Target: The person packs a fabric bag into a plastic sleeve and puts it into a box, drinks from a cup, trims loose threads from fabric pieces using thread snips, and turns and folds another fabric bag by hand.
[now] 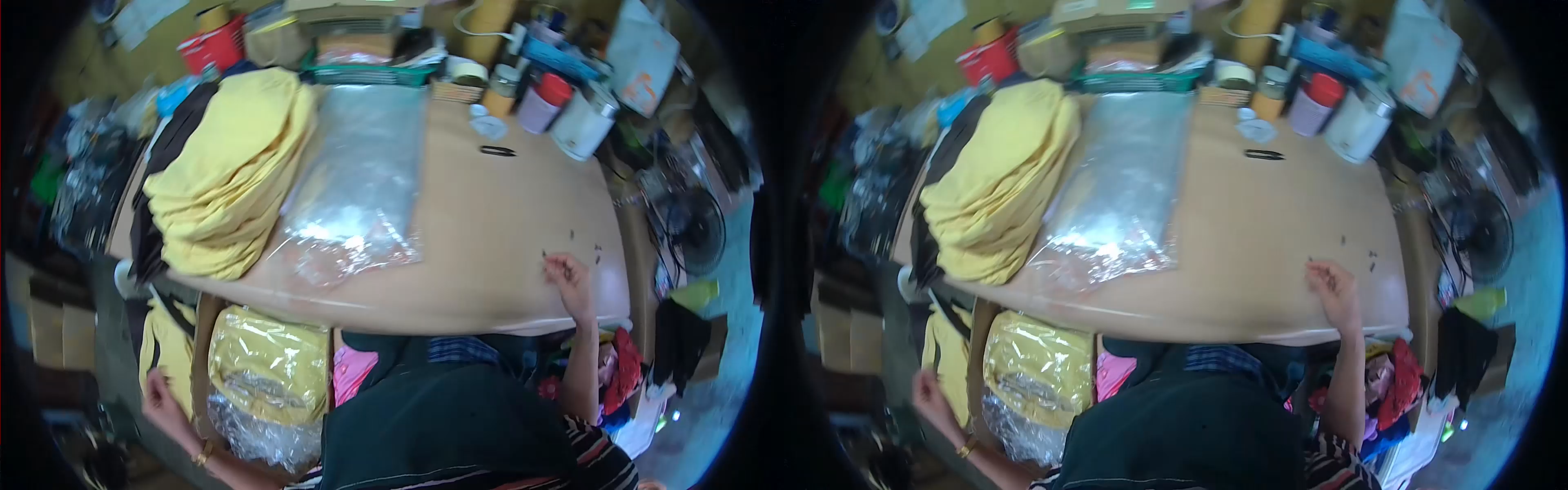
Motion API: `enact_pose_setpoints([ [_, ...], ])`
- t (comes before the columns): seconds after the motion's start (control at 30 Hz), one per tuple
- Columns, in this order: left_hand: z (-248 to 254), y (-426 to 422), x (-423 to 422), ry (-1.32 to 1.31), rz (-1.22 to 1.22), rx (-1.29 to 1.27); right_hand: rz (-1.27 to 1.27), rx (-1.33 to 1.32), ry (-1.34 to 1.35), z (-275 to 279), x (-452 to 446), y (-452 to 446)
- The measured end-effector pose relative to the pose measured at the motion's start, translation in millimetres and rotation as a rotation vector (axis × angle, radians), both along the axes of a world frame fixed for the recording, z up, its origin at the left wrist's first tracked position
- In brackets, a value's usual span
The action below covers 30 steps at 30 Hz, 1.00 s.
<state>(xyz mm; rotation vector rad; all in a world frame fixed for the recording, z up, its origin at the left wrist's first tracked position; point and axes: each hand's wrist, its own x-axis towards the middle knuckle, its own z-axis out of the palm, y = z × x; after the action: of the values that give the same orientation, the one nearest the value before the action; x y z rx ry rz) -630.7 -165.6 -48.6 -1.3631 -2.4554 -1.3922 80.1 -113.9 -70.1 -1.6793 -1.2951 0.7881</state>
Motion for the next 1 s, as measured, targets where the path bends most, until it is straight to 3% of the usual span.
enact_pose_setpoints([
  [0.07,86.2,31.9,80.6,0.059,-0.137,0.425,-0.093,0.017,-0.016,-1.4,27.4,8.4],
  [0.1,109.1,37.7,104.3,0.182,-0.201,0.566,-0.108,0.053,-0.026,0.1,38.5,16.3],
  [0.13,126.4,44.9,129.0,0.123,-0.347,0.807,-0.119,0.088,-0.036,2.4,46.9,21.3],
  [0.17,145.3,52.2,140.6,0.131,-0.763,0.966,-0.135,0.092,-0.040,6.3,52.4,24.6],
  [0.2,158.9,59.4,150.2,0.234,-0.786,1.036,-0.134,0.076,-0.112,10.7,56.9,29.4],
  [0.3,196.0,86.6,243.5,-0.016,-0.796,1.448,-0.143,0.093,-0.217,12.1,56.4,28.0],
  [0.37,218.3,95.1,289.4,0.588,-0.988,1.260,-0.146,0.127,-0.259,-0.5,63.0,14.9],
  [0.4,220.9,98.7,302.7,0.634,-1.042,1.223,-0.180,0.119,-0.265,-17.9,69.3,7.2],
  [0.57,199.6,111.2,327.8,0.524,-1.111,1.243,-0.294,0.154,-0.224,-60.1,75.6,-14.6],
  [0.63,195.3,111.5,330.2,0.489,-1.141,1.254,-0.289,0.170,-0.449,-53.1,66.3,-12.2],
  [0.77,186.8,112.0,333.1,0.382,-1.172,1.331,-0.297,0.208,-0.445,-46.7,62.0,-5.5],
  [0.87,176.7,112.5,333.2,0.177,-1.178,1.464,-0.291,0.204,-0.406,-47.6,64.2,-4.1],
  [0.93,160.7,115.0,338.6,-0.039,-1.212,1.482,-0.185,-0.010,-0.438,-29.9,65.8,2.9],
  [0.97,148.2,114.9,346.4,-0.103,-1.285,1.353,-0.195,0.000,-0.437,-32.0,75.9,13.1],
  [1.0,134.3,115.4,366.8,-0.042,-1.381,0.884,-0.086,0.017,-0.287,-38.2,91.3,26.9],
])
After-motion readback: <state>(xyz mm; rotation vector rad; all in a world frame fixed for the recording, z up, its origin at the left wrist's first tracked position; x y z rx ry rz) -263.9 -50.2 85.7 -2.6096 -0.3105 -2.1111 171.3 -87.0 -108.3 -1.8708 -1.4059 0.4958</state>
